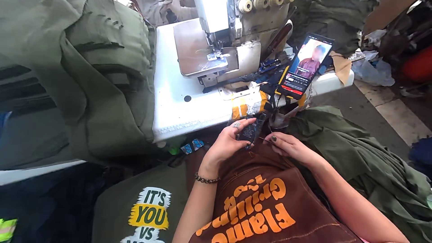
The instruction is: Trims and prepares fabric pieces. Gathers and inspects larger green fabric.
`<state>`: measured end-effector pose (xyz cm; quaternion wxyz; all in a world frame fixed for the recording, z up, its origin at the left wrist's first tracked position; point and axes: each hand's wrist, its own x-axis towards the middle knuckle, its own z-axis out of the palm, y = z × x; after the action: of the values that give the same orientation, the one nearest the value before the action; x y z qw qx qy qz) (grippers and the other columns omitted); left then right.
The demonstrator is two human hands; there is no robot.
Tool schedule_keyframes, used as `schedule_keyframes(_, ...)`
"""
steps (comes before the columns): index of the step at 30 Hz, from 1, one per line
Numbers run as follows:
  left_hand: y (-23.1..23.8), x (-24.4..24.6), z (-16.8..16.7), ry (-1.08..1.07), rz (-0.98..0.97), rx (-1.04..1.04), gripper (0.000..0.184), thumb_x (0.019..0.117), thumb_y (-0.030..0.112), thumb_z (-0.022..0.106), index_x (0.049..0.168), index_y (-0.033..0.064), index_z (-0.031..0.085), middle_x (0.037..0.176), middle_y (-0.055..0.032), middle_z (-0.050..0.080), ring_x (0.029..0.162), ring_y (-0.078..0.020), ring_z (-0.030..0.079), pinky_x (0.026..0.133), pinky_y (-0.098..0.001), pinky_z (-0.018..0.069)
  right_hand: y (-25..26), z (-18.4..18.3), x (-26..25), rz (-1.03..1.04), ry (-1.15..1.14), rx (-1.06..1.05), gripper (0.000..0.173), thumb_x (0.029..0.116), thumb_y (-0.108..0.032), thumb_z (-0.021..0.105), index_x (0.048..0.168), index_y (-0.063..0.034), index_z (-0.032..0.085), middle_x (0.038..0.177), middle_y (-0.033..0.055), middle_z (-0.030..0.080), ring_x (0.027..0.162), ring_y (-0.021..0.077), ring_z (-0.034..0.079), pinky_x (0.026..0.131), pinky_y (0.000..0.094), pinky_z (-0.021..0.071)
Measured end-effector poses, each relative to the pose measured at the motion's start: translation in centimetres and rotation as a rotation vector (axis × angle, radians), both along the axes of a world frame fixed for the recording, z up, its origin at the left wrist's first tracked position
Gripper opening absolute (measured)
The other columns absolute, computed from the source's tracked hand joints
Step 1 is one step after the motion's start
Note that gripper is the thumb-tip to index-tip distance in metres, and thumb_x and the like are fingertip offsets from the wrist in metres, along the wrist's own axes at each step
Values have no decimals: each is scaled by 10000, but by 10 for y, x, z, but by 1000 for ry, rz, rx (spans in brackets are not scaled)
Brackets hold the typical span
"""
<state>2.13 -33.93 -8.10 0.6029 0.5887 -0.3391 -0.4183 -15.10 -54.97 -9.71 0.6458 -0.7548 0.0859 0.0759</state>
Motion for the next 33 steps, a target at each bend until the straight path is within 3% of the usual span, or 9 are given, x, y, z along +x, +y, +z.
schedule_keyframes(3, 1, 2, 0, -19, -32, 1, 765, 798, -113, 764, 1494, 85, 516, 1483, -88, 526, 1103, -174, 685, 921, -354, 613, 15, 3, 9, -91, 74, 175, 284, 1063, -229, 461, 1139, -59, 676, 663, -95, 545, 507, -25, 440, 466, 136, 355)
schedule_keyframes(6, 2, 4, -3, -77, -70, -2, 771, 811, -91, 759, 1514, 75, 486, 1514, -89, 503, 1202, -159, 635, 1000, -343, 566, 23, 5, 18, -81, 90, 242, 264, 1062, -204, 467, 1114, -56, 679, 673, -86, 580, 496, -29, 444, 457, 130, 355)
schedule_keyframes(11, 1, 3, -4, -62, -73, 29, 766, 808, -118, 726, 1509, 83, 493, 1518, -79, 495, 1170, -149, 648, 979, -341, 574, 28, 5, 26, -42, 74, 275, 251, 1074, -194, 466, 1091, -61, 678, 788, -68, 666, 509, -51, 445, 464, 118, 354)
schedule_keyframes(13, 2, 3, -3, -52, -73, 42, 770, 805, -119, 733, 1508, 80, 492, 1501, -89, 509, 1114, -146, 674, 942, -337, 594, 29, 5, 27, -34, 74, 272, 252, 1076, -207, 472, 1083, -66, 681, 769, -74, 652, 512, -49, 446, 463, 118, 353)
schedule_keyframes(19, 2, 5, -2, -63, -94, 72, 784, 802, -127, 733, 1513, 102, 494, 1494, -65, 524, 1115, -134, 671, 941, -328, 591, 29, 1, 31, -11, 64, 268, 240, 1074, -212, 487, 1043, -74, 682, 716, -73, 629, 504, -39, 456, 462, 123, 359)
schedule_keyframes(26, 1, 7, -3, -33, -100, 97, 824, 788, -131, 753, 1524, 127, 488, 1500, -53, 523, 1106, -144, 677, 926, -337, 599, 29, -1, 31, -28, 47, 249, 214, 1072, -165, 498, 1032, -56, 679, 845, -52, 706, 530, -52, 479, 479, 116, 379)
schedule_keyframes(30, -1, 7, 0, 30, -112, 101, 839, 789, -155, 735, 1531, 142, 479, 1449, -72, 561, 1007, -174, 715, 854, -359, 635, 32, 0, 33, -40, 72, 264, 229, 1079, -196, 485, 1012, -70, 664, 722, -71, 634, 506, -42, 457, 464, 120, 360)
schedule_keyframes(33, -3, 7, 0, 36, -117, 109, 852, 777, -151, 752, 1528, 150, 486, 1447, -57, 572, 1005, -167, 717, 854, -351, 633, 34, -1, 36, -44, 77, 286, 229, 1081, -202, 482, 973, -78, 643, 648, -78, 575, 486, -30, 440, 452, 127, 337)
